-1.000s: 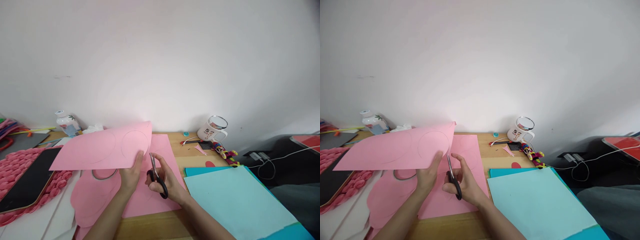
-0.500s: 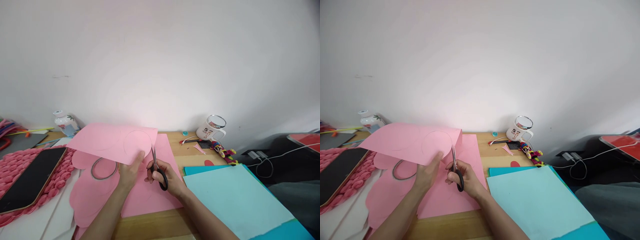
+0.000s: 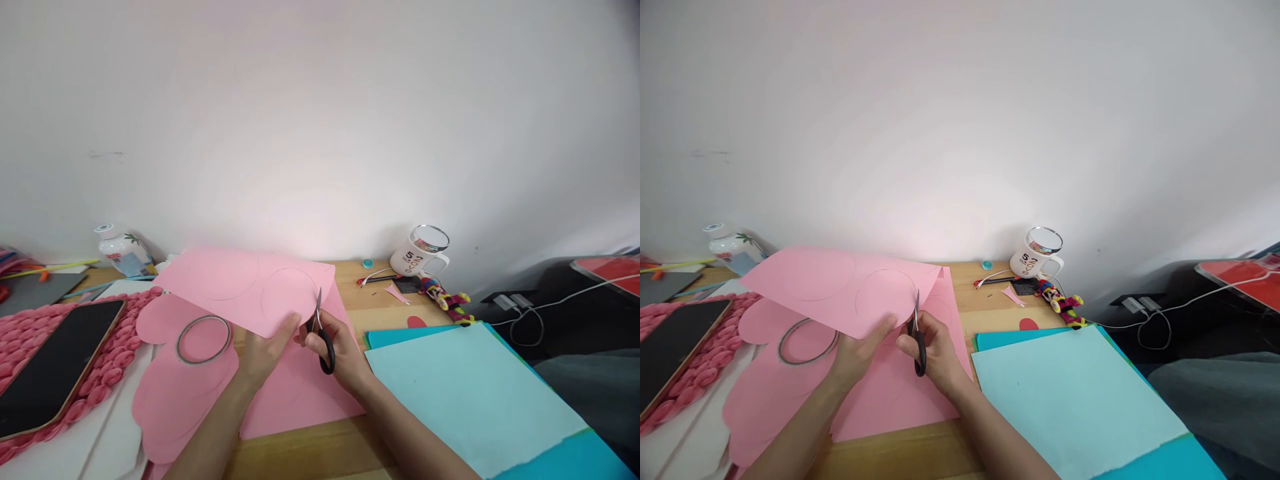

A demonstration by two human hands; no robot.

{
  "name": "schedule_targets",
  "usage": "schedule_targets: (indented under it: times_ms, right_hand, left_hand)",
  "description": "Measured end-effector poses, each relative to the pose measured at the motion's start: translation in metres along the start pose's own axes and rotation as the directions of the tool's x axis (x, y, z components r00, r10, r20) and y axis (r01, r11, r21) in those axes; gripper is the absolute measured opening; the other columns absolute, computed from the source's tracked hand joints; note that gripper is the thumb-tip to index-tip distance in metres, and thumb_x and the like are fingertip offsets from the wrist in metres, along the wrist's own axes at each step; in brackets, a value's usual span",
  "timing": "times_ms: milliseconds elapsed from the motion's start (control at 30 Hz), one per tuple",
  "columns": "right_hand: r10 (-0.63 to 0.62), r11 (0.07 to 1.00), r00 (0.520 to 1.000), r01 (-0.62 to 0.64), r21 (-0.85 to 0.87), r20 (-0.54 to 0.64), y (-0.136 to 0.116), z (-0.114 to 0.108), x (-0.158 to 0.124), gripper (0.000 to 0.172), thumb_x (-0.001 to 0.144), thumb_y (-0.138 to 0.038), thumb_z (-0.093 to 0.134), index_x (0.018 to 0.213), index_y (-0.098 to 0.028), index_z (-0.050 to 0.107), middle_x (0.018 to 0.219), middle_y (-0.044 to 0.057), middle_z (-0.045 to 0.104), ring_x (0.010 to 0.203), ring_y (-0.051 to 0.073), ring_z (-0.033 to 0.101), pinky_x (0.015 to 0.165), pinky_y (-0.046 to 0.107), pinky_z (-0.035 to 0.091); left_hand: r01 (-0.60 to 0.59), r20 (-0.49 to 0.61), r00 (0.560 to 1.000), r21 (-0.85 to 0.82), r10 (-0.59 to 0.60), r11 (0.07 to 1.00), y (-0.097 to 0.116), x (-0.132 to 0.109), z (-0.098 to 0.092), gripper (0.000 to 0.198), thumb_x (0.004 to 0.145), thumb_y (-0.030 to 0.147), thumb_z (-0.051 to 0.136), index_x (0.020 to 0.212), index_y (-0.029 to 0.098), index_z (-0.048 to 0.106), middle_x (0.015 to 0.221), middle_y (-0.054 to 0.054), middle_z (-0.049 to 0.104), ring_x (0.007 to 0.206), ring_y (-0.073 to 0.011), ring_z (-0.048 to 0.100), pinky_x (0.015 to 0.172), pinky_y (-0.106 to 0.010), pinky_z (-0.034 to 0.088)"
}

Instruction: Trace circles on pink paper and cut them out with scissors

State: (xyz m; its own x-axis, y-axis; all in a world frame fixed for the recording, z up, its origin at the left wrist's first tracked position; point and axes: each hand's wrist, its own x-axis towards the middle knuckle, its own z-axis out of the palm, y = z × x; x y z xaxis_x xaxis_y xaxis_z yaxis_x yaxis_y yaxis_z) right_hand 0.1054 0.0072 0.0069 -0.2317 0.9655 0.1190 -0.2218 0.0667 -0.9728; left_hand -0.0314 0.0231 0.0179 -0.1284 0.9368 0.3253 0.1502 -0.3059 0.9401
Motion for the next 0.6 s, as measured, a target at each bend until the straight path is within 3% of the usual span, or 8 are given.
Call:
schedule_targets:
  times_ms: [100, 267, 467, 600]
  right_hand:
    - [0.008, 1.000, 1.000, -0.008, -0.005, -0.017, -0.0042, 0.0026, -0.0007, 0.041, 0.066, -0.052, 0.070, 0.073, -0.020, 0.046, 0.068, -0.003, 0.044, 0.063, 0.012, 0.039, 0.061, 0.026, 0.035]
    - [-0.004, 1.000, 1.000, 0.004, 0.011, -0.007, -0.0033, 0.0023, -0.0014, 0.041, 0.066, -0.052, 0.069, 0.077, -0.020, 0.047, 0.070, -0.002, 0.046, 0.064, 0.012, 0.040, 0.062, 0.026, 0.035]
    - [-0.001, 1.000, 1.000, 0.001, 0.006, -0.012, -0.0010, 0.0005, -0.0017, 0.043, 0.066, -0.054, 0.068, 0.081, -0.019, 0.049, 0.074, -0.001, 0.049, 0.068, 0.014, 0.043, 0.064, 0.026, 0.037]
    - [-0.021, 0.999, 1.000, 0.020, -0.025, -0.019, -0.0054, 0.0012, -0.0021, 0.043, 0.067, -0.057, 0.066, 0.080, -0.019, 0.049, 0.074, 0.000, 0.049, 0.071, 0.015, 0.044, 0.064, 0.026, 0.038]
  left_hand:
    - [0.000, 0.069, 0.998, -0.009, 0.001, 1.000, -0.0026, -0.0004, 0.0002, 0.039, 0.072, 0.037, 0.064, 0.104, 0.015, 0.061, 0.093, -0.008, 0.068, 0.094, -0.0244, 0.063, 0.085, -0.039, 0.052]
    - [-0.003, 0.021, 1.000, 0.038, 0.002, 0.999, -0.0054, -0.0026, 0.0003, 0.042, 0.071, 0.039, 0.065, 0.105, 0.014, 0.061, 0.096, -0.011, 0.067, 0.103, -0.0275, 0.059, 0.090, -0.041, 0.049]
    - [0.003, 0.006, 1.000, 0.083, -0.004, 0.997, -0.0050, -0.0050, 0.0013, 0.041, 0.069, 0.043, 0.066, 0.099, 0.015, 0.063, 0.087, -0.008, 0.068, 0.098, -0.0271, 0.061, 0.088, -0.041, 0.050]
    - [-0.007, 0.026, 1.000, 0.097, 0.004, 0.995, -0.0061, -0.0053, 0.0024, 0.030, 0.071, 0.045, 0.064, 0.082, 0.017, 0.066, 0.071, -0.005, 0.068, 0.090, -0.0256, 0.064, 0.089, -0.042, 0.049]
